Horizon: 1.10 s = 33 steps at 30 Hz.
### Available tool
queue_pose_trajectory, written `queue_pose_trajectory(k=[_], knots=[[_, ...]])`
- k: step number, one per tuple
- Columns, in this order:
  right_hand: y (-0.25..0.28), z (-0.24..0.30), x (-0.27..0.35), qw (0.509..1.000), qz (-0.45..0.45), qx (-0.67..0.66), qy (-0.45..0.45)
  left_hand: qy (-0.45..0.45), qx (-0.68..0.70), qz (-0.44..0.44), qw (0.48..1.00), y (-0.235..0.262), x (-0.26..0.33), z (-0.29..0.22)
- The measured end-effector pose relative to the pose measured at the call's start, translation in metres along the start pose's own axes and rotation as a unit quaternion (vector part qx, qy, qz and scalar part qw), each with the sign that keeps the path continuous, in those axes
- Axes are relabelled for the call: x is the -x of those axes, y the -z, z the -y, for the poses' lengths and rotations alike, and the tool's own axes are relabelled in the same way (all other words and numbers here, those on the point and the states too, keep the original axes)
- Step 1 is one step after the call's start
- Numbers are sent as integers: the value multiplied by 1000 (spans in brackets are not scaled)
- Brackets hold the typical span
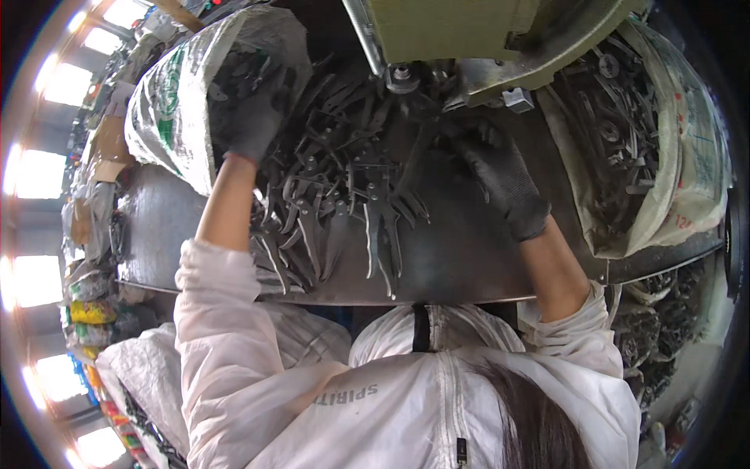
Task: The person picks up metal components from a pile, positions them under a machine press to join them, and then places the assembled pliers into a large white bag.
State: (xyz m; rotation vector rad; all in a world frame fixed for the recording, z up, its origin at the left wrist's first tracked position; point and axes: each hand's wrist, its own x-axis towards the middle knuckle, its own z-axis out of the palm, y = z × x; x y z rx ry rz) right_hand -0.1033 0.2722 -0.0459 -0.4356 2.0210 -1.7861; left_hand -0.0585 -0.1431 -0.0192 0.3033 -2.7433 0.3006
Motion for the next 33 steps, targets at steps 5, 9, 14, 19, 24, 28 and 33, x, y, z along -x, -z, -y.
queue_pose_trajectory(k=[5,9,14,19,24,28,33], knots=[[-10,11,14,991,39,-103,-76,230,512,83,824,42,10,7],[-4,-4,12,983,49,-133,-114,158,571,16,805,88,40,-32],[-4,-8,15,981,51,-149,-110,196,827,190,492,114,82,-73],[-27,4,26,965,-15,-244,-97,166,812,270,491,138,108,-137],[39,19,-4,994,21,103,18,186,783,387,449,152,93,-232],[182,-43,-57,896,-186,401,25,26,714,311,626,92,95,-255],[119,-31,5,962,-252,-101,22,27,543,238,805,4,111,-177]])
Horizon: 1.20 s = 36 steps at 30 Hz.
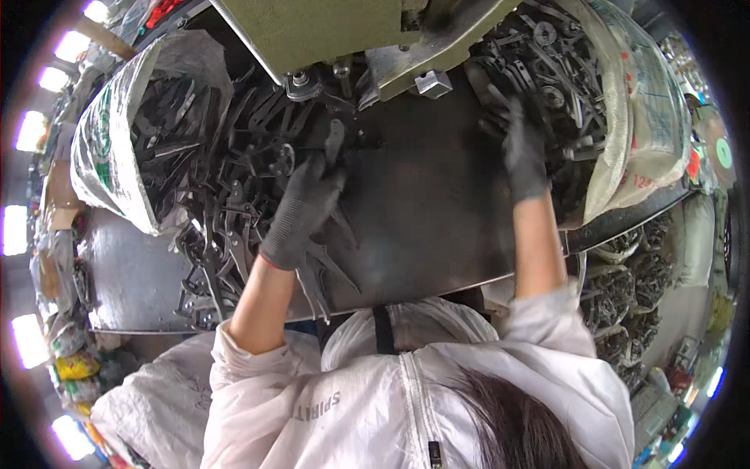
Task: The person picks up metal components from a pile, positions them under a machine press to join them, and then places the assembled pliers into a large white bag.
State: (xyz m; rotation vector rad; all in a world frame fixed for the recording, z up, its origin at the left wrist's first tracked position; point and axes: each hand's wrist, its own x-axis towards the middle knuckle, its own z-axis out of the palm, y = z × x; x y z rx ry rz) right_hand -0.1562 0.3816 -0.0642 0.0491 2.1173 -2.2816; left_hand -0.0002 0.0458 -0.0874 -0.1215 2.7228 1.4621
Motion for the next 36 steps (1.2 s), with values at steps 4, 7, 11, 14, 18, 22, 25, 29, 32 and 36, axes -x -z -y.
queue_pose_trajectory(k=[4,7,11,14,18,22,25,29,32,36], knots=[[20,-17,37,968,-147,-201,-12,77,30,2,997,8,2,-56],[8,-9,68,963,-131,-228,-65,24,215,-91,972,0,4,-49],[-38,41,131,992,76,-27,-99,107,299,-61,946,6,1,-36],[-67,23,99,981,124,-116,-89,60,274,-50,958,9,-1,-41],[-92,36,70,971,140,-116,-157,56,211,-11,976,7,-7,-66],[-109,31,66,964,239,-48,-104,-31,150,-5,988,16,-12,-69],[-118,29,66,961,264,17,-77,3,134,-34,990,19,-18,-70],[-123,-28,56,968,214,130,32,-78,15,-57,995,21,-28,-43],[-112,-56,39,926,290,173,170,-24,-243,62,968,40,-32,-58],[-120,-11,62,959,214,-32,-183,7,-380,-127,916,106,-44,-65]])
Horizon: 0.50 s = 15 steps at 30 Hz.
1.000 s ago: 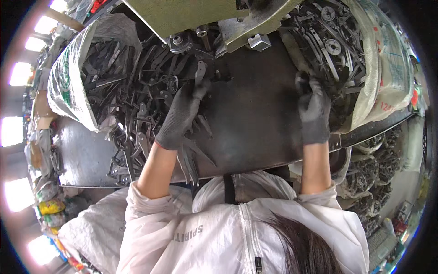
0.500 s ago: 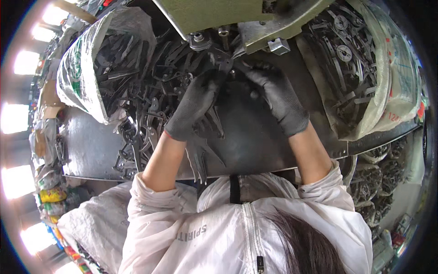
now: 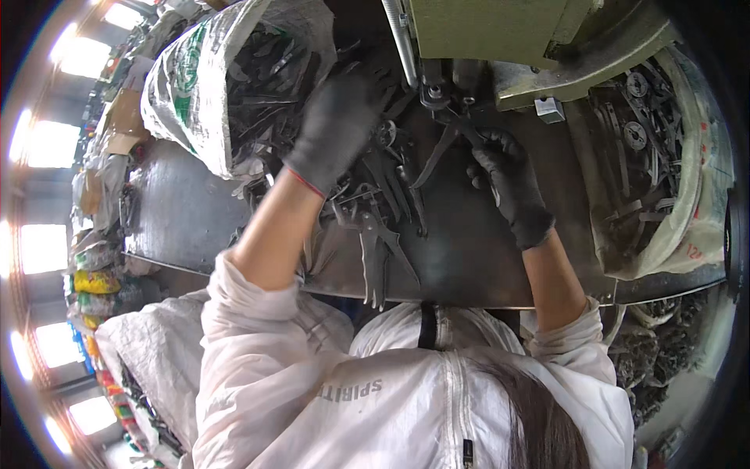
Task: The person picks up metal components from a pile, positions them under a machine press to join them, and then places the assembled pliers into a large white bag.
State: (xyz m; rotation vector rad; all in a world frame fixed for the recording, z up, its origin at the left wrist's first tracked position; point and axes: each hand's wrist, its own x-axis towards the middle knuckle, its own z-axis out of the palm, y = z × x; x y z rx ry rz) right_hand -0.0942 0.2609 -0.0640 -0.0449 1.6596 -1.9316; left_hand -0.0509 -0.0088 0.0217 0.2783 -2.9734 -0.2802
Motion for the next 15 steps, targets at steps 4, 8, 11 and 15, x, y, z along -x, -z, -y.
queue_pose_trajectory(k=[4,8,11,15], knots=[[0,1,0,999,20,-4,32,9,-329,-82,941,4,-27,132],[-14,2,4,999,28,-22,39,75,-377,-45,922,1,-25,222],[-18,25,20,997,24,-37,64,19,-405,-35,913,-5,-32,212],[-9,22,31,998,26,-6,53,-111,-451,-19,885,20,-20,197]])
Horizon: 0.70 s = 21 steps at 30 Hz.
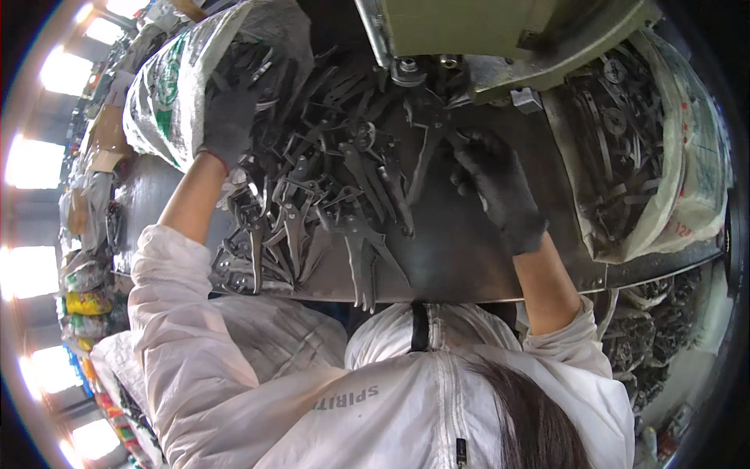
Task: The person picks up metal components from a pile, positions them under a machine press to join them, and then places the assembled pliers into a large white bag.
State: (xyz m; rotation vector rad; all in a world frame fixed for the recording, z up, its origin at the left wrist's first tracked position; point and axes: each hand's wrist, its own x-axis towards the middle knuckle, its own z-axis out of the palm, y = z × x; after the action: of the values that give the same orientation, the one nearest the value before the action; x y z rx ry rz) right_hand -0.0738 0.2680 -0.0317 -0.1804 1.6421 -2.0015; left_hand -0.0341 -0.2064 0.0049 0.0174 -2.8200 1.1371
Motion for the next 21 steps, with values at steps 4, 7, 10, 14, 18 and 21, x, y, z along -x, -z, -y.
queue_pose_trajectory(k=[4,7,10,14,18,21], knots=[[9,-11,-8,998,19,30,-42,49,55,-104,992,5,2,-5],[12,-17,-8,999,8,29,-45,-22,-52,-84,995,14,8,-8],[11,-14,-8,999,3,11,-40,-13,69,45,997,37,3,-22],[-3,-12,2,1000,-11,-9,-27,176,585,-50,790,84,-6,-37],[-13,-15,-4,999,23,-40,11,126,533,-62,835,132,2,-41],[19,20,-32,784,-9,531,321,154,406,-3,901,140,17,-61]])
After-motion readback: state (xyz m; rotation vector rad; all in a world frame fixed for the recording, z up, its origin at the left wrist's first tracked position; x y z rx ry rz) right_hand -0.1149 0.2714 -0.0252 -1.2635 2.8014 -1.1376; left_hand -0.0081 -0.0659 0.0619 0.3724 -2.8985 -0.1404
